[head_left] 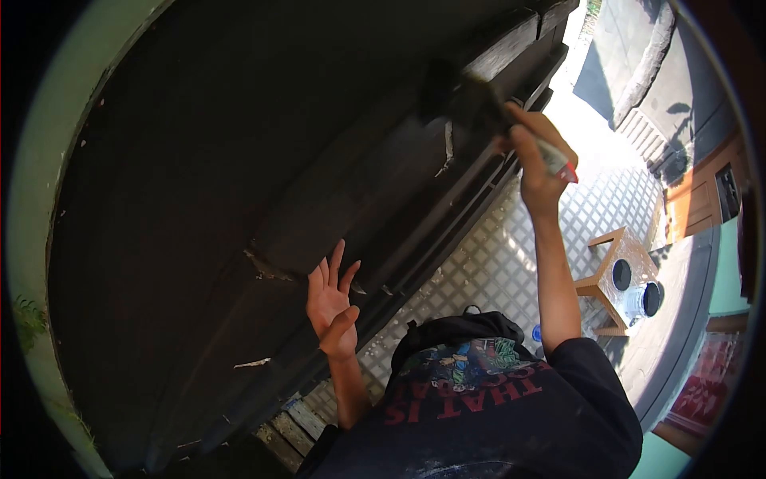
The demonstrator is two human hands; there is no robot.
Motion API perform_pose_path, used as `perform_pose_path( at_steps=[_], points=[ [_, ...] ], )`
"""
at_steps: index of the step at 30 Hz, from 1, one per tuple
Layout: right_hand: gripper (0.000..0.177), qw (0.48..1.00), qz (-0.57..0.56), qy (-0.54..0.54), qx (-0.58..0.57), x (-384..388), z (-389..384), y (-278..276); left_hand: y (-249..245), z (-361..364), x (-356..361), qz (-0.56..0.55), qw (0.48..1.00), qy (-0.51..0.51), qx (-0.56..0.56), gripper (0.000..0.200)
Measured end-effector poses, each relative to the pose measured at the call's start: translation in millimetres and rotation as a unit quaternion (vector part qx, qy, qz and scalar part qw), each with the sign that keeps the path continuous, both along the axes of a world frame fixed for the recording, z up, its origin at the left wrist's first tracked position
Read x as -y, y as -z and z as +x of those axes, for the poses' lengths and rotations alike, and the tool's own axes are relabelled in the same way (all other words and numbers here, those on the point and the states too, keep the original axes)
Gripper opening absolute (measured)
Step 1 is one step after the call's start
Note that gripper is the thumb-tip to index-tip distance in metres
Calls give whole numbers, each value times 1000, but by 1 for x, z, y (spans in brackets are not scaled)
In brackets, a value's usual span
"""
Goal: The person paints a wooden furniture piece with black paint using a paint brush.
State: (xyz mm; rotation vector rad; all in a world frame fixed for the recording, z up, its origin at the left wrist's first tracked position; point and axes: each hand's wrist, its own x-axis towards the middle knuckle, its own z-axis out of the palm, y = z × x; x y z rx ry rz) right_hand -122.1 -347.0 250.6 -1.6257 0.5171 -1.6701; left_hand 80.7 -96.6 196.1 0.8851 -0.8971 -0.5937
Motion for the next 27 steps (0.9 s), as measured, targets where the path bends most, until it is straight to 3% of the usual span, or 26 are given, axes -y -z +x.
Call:
perform_pose_path(
  at_steps=[3, 7, 9, 14, 17, 21, 26, 27],
  points=[
    [23, 993, -35, 111, 28, 21, -8, 1, 4, 1, -2, 2, 1000, -2, 5, 102],
    [24, 945, -184, 246, -113, -9, 0, -3, 6, -2, 0, 6, 1000, -18, 18, 101],
    [29, 930, -281, 200, -123, -41, 26, 1, 9, 1, 1, 7, 999, -20, 28, 100],
    [30, 969, -209, -114, -65, -90, 23, -10, 27, 8, -1, 1, 997, -24, 70, 98],
    [35, 969, -224, -93, -44, -70, 21, 0, 17, 4, 1, 18, 996, -34, 76, 97],
    [24, 997, 17, 37, 63, -9, 16, 28, 19, 4, 1, 18, 996, -31, 78, 98],
    [26, 961, -102, 258, 20, 26, 7, 30, 16, 5, 1, 28, 996, -30, 82, 98],
    [23, 961, -103, 255, 9, 19, 11, 28, 16, 6, 4, 26, 996, -31, 85, 97]
  ],
)
